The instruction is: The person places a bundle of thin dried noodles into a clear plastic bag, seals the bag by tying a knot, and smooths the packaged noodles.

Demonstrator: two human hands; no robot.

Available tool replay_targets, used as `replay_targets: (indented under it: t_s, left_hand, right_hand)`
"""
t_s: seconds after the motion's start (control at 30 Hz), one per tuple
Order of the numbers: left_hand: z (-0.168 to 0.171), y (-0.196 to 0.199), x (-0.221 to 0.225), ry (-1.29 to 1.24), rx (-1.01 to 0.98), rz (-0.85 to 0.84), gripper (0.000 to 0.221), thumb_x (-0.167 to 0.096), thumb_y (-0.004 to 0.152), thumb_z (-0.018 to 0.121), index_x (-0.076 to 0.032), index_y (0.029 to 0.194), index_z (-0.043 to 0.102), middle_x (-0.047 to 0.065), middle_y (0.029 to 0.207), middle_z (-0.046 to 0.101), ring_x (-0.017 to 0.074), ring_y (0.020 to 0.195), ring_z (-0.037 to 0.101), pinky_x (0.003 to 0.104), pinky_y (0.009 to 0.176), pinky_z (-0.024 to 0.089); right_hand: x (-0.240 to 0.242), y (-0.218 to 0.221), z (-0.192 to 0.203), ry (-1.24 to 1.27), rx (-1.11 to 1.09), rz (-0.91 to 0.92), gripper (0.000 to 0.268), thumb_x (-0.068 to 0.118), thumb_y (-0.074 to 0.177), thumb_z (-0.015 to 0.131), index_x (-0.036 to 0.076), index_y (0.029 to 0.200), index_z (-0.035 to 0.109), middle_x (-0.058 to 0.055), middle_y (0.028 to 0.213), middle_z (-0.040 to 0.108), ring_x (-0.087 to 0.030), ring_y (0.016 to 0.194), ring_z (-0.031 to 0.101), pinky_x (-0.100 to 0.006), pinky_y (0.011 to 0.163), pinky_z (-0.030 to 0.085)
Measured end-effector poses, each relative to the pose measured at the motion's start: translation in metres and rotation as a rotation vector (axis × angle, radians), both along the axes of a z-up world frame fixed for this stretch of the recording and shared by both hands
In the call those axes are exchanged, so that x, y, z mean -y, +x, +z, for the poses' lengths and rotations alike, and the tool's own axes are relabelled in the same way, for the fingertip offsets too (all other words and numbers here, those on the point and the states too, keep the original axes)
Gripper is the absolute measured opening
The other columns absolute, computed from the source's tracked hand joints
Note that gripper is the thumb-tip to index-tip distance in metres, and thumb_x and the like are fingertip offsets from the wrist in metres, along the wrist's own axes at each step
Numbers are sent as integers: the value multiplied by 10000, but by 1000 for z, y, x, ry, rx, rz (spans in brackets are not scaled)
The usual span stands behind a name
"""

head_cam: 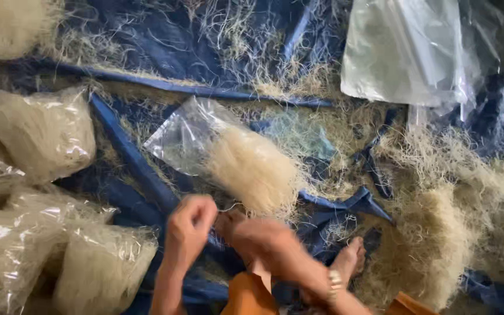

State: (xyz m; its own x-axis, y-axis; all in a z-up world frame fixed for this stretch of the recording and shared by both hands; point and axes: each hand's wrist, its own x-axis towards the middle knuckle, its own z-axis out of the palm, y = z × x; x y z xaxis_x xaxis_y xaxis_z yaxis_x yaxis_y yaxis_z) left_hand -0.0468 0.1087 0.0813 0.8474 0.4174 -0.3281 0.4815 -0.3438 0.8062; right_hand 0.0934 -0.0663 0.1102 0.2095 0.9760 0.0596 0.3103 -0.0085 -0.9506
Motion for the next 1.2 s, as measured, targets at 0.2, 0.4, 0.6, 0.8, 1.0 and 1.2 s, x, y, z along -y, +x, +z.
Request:
replay_targets:
  t_s: [0.2, 0.4, 0.6, 0.8, 1.0, 1.2]
  left_hand:
    - [-70, 59, 6, 480, 355, 277, 126, -86, 885, 735, -143, 995, 760, 17, 1016, 721, 216, 964, 703, 323, 836, 558]
    - [-118, 48, 8, 531, 80, 72, 107, -187, 901, 695, -111, 840, 649, -27, 939, 556, 226, 840, 683, 354, 750, 566]
    - [-122, 39, 30, 624, 110, 208, 106, -110, 976, 564, -139, 1031, 650, 59, 967, 626, 323, 904, 676, 422, 762, 542]
    - [-100, 58, 57, 321, 95, 250, 114, -204, 1002, 542, -212, 947, 641, -29, 819, 710, 228, 783, 713, 378, 783, 503]
    - [-84, 25, 50, 237, 46, 148, 289, -367, 859, 725, -222, 1086, 619, 41, 921, 730, 318, 895, 700, 463, 833, 465]
    - [-95, 19, 71, 580, 87, -55, 148, -214, 724, 755, -218, 712, 608, -14, 635, 625, 269, 675, 654, 460, 763, 458]
  right_hand:
    - [-5, 73, -98, -12, 410, -798, 459, 292, 925, 659, 174, 1366, 616, -107, 1423, 579, -295, 1288, 529, -479, 1121, 343]
    - [-8, 16, -139, -276, 657, -478, 709, 366, 884, 694, 137, 1509, 450, -132, 1512, 492, -323, 1358, 488, -549, 1064, 342]
    - [5, 17, -117, -298, 623, -176, 1300, 914, 587, 615, 186, 1598, 244, -199, 1624, 273, -426, 1478, 254, -733, 1099, 195]
    - [11, 3, -175, -178, 922, -293, 959, 451, 737, 778, 134, 1546, 374, -209, 1514, 410, -416, 1357, 419, -643, 1035, 381]
    - [0, 3, -155, -205, 783, -471, 1043, 386, 631, 855, 102, 1524, 396, -172, 1458, 480, -387, 1163, 558, -491, 861, 506]
    - [-16, 3, -172, -395, 1023, -466, 1026, 587, 590, 835, 209, 1468, 462, -83, 1222, 566, -305, 890, 585, -477, 654, 441]
